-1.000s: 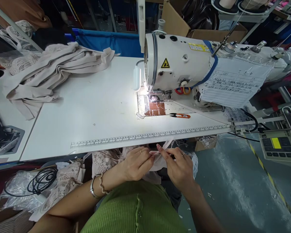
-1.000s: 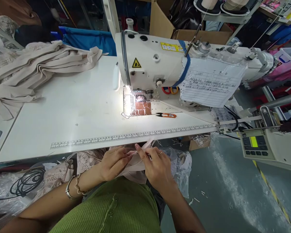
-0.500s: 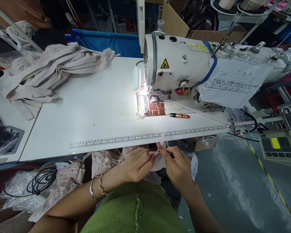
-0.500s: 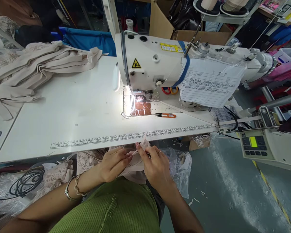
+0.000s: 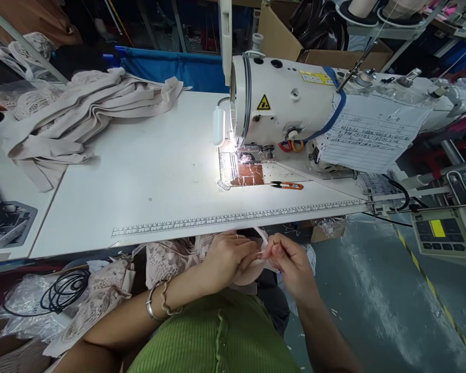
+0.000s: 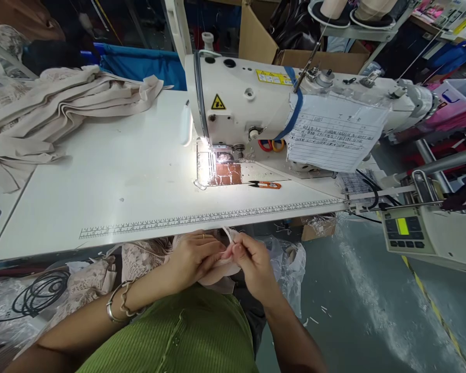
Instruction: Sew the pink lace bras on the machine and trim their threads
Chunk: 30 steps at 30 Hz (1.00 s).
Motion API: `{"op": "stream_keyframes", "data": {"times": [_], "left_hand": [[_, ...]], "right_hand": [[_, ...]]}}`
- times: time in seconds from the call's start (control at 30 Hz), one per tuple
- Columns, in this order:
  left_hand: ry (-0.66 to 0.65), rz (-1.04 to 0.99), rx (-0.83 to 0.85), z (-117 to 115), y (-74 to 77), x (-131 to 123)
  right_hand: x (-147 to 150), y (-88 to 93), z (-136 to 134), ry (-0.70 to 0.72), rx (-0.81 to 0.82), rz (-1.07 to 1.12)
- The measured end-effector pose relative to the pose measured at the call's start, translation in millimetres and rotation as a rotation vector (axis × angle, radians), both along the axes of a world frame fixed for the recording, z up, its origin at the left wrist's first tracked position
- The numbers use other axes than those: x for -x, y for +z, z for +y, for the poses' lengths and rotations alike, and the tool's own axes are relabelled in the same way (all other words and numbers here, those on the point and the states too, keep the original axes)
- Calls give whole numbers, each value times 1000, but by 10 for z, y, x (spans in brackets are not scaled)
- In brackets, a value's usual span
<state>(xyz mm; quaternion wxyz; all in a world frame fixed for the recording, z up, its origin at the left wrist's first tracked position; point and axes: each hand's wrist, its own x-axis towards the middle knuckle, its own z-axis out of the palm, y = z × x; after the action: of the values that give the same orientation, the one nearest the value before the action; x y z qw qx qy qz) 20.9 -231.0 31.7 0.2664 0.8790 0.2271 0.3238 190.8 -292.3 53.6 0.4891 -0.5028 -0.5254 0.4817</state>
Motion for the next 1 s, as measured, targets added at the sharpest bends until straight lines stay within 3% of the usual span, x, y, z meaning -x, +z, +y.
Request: {"op": "stream_keyframes", "data": {"times": [0.07,0.17,0.2,0.3,0.47,0.6,0.8,1.0], "left_hand": [[-45,26,94,32,2,26],[-62,39,280,81,-24,99],[-54,50,338,92,-34,120],[-11,75,418,99,-52,137],[40,69,276,63,-44,60],[66,73,111,34,-65,24],[62,156,181,35,-79,33],[2,80,265,69,-26,49]], "right_hand": [[-146,27,35,-12,38,170],[-442,84,75,-239,-113,275],[-524,94,79,-303,-167,267],[-603,68,57,-288,-189,42],[-269,-45,43,-129,-193,-489],[-41,-86,112,-88,-314,-606],[-37,-106,187,-127,-338,-430],[-41,-173,187,65,-225,64]]}}
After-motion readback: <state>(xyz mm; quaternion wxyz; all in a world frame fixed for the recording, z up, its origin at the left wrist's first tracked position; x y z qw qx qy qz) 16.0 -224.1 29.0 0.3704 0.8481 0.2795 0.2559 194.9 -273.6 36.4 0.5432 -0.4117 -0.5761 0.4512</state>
